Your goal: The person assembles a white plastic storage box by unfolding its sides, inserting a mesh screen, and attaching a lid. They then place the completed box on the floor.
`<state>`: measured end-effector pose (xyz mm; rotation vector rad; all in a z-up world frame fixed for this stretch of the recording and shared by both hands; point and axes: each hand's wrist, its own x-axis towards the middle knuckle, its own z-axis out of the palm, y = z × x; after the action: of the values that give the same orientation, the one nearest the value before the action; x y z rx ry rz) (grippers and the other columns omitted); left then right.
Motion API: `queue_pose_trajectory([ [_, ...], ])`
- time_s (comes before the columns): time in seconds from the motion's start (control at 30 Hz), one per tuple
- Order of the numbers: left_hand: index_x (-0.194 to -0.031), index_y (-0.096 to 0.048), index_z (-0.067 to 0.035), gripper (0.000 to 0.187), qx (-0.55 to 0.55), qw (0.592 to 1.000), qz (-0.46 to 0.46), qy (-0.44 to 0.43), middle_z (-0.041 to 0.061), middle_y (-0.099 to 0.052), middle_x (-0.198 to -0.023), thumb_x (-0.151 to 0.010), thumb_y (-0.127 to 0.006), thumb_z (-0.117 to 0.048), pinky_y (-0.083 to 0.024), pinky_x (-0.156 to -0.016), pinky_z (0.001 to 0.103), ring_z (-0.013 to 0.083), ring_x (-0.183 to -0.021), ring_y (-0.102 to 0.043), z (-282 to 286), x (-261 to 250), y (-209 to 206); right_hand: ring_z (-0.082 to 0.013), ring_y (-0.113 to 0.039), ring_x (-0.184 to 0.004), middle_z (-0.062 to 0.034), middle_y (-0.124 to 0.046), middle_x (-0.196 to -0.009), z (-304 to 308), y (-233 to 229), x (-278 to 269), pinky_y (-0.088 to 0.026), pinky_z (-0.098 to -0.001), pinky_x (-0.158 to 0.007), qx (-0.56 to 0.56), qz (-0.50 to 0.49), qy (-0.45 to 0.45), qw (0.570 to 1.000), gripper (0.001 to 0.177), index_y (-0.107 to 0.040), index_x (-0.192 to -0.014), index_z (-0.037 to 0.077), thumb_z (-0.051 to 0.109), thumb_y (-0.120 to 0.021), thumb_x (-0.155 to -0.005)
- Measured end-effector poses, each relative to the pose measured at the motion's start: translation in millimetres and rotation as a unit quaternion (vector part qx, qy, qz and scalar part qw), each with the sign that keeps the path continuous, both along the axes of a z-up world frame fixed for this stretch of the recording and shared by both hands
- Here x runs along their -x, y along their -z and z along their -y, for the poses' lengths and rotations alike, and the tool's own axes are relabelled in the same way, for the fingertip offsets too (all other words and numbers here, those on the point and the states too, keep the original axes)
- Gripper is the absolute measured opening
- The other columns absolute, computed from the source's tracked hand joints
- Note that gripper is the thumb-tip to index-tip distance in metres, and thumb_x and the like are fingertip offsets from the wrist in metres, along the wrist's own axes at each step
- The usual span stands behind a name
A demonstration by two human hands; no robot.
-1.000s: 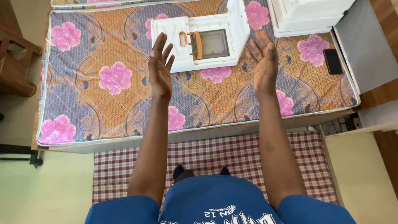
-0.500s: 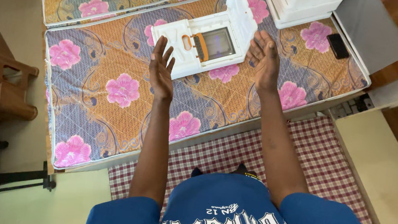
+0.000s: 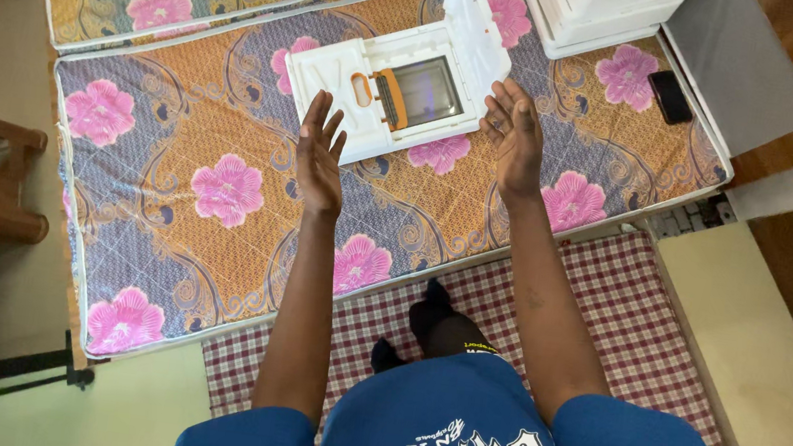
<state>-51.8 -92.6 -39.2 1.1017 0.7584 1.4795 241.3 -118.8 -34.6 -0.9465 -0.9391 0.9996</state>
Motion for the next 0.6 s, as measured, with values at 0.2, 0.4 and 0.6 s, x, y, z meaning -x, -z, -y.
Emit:
queue_pose_trajectory([
  [0.2,-0.162,-0.033,-0.011,0.086,0.061,0.997,-0.027,-0.043,0.016,-0.035,-0.169,-0.098,-0.038,-0.068,-0.027,-0.126,0.057,0.0393,-0.154,-0.037,-25.2,-14.7,26.6,-0.0318,-0.047,-0.144,-0.0202,-0.044,-0.159,-48.8,33.2,-13.1,-0.043,-0.0455,-0.115,0.02,-0.052,-0.046,0.997,0.088,-0.034,-0.158,0.001,0.064,-0.052,-0.1],
  [0.4,-0.162,-0.034,-0.011,0.086,0.095,0.992,-0.017,-0.076,0.017,-0.035,-0.169,-0.098,-0.039,-0.067,-0.025,-0.125,0.058,0.04,-0.154,-0.036,-39.4,-30.9,57.1,-0.031,-0.048,-0.142,-0.0214,-0.046,-0.157,-86.4,74.5,-21.3,-0.046,-0.0443,-0.113,0.067,-0.079,-0.072,0.992,0.092,-0.035,-0.156,-0.002,0.067,-0.053,-0.098],
  [0.6,-0.162,-0.033,-0.011,0.088,0.141,0.984,-0.023,-0.107,0.016,-0.037,-0.167,-0.095,-0.039,-0.069,-0.026,-0.124,0.058,0.0391,-0.152,-0.038,-48.6,-42.5,77.0,-0.0318,-0.049,-0.141,-0.0224,-0.046,-0.155,-109.1,112.5,-17.5,-0.047,-0.0449,-0.111,0.1,-0.09,-0.098,0.986,0.095,-0.034,-0.156,-0.002,0.068,-0.054,-0.095],
])
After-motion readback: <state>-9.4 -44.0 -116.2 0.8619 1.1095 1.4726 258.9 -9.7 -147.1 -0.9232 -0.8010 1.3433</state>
